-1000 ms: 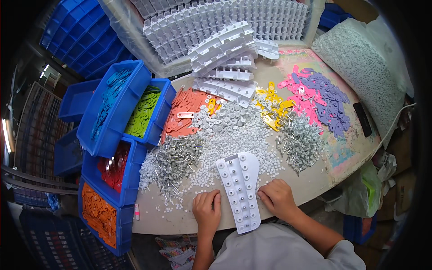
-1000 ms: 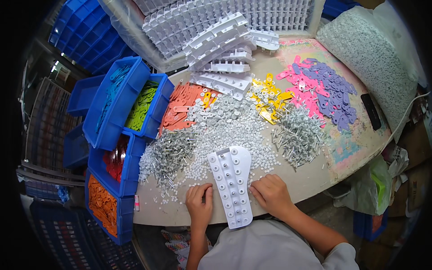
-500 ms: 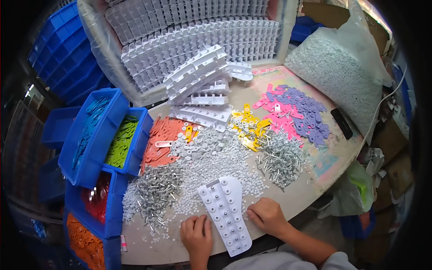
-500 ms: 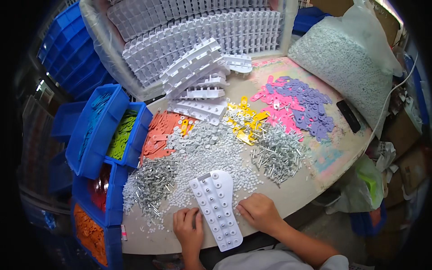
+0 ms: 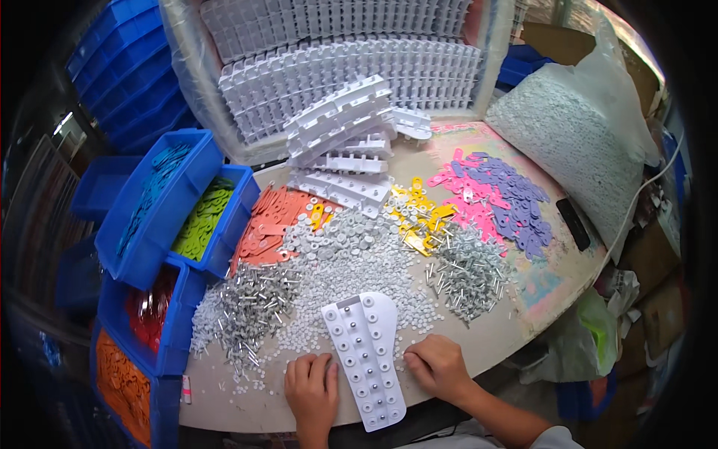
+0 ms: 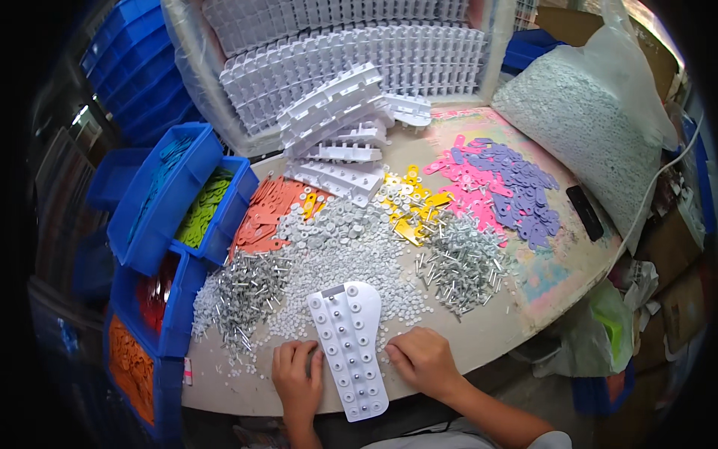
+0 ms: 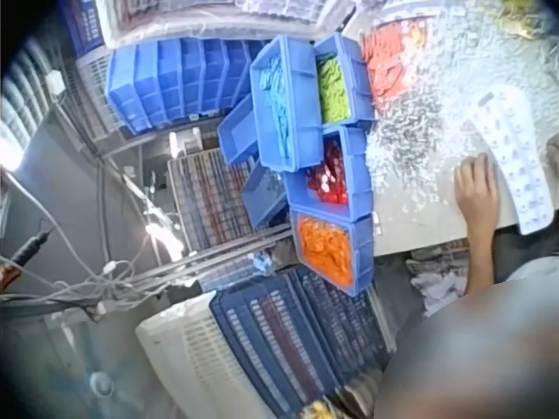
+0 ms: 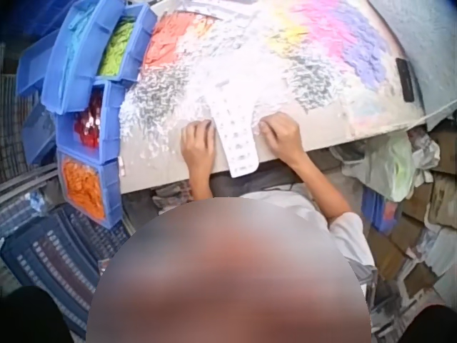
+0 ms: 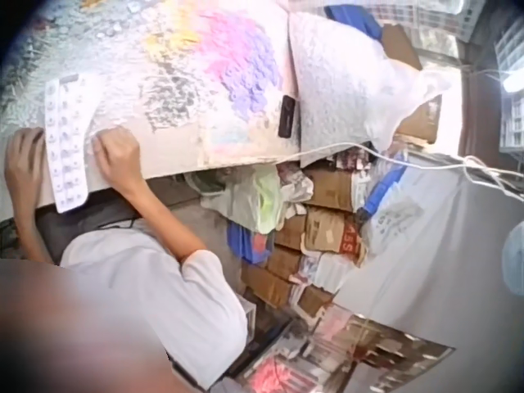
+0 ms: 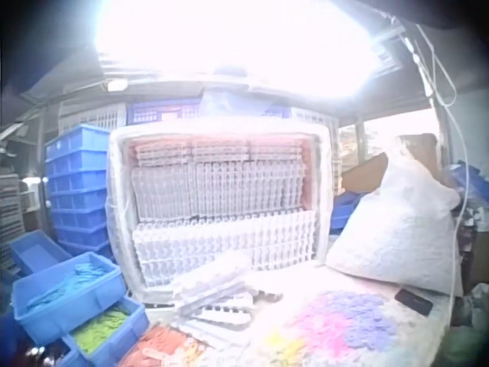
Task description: Assembling a toy xylophone by placing metal plates and plastic pins onto a base.
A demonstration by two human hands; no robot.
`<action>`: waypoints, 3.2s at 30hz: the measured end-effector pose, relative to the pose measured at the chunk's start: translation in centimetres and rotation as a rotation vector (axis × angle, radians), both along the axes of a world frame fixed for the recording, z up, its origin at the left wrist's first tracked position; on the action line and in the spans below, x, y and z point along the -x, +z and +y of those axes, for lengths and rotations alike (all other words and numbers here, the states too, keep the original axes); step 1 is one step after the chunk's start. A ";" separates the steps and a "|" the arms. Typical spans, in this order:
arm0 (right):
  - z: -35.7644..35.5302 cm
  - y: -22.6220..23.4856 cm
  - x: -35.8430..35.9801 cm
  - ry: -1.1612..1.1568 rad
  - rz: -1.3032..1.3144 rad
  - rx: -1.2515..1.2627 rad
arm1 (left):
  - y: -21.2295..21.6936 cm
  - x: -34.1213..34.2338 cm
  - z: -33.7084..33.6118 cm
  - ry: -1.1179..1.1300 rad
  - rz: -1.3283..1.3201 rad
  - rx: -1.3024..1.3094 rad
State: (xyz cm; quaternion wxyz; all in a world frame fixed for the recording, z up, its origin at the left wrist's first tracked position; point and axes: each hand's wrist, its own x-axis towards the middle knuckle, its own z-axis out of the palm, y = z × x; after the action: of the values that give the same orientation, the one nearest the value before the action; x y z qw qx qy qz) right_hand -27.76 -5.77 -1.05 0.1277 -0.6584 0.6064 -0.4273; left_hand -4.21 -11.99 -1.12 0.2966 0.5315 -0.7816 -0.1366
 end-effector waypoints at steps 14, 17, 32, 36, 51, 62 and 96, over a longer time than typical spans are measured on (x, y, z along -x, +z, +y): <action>0.4 0.3 0.6 -0.010 -0.067 -0.074 | -0.5 0.1 0.3 -0.013 -0.050 0.025; 0.4 0.4 0.6 -0.009 -0.058 -0.069 | -0.4 0.3 0.4 -0.012 -0.054 0.025; 0.3 0.3 0.3 0.000 -0.005 -0.055 | -0.5 0.0 0.4 -0.020 -0.040 0.043; 0.3 0.3 0.3 0.006 -0.011 -0.056 | -0.5 0.0 0.4 -0.017 -0.042 0.041; -13.8 6.8 4.4 -0.100 0.352 0.307 | -0.5 -0.1 0.4 -0.024 -0.041 0.068; -19.5 -1.9 6.7 -0.127 0.629 0.190 | 0.5 -0.1 -0.6 0.051 0.246 -0.124; -19.0 -1.0 6.7 -0.172 0.700 0.129 | 6.1 4.9 -12.8 -0.222 0.216 0.114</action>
State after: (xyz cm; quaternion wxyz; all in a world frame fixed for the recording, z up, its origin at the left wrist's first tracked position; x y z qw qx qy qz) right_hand -34.46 -24.75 -2.06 -0.1658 -0.7179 0.6384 -0.2228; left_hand -9.15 -24.76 5.01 0.3916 0.4065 -0.8055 -0.1804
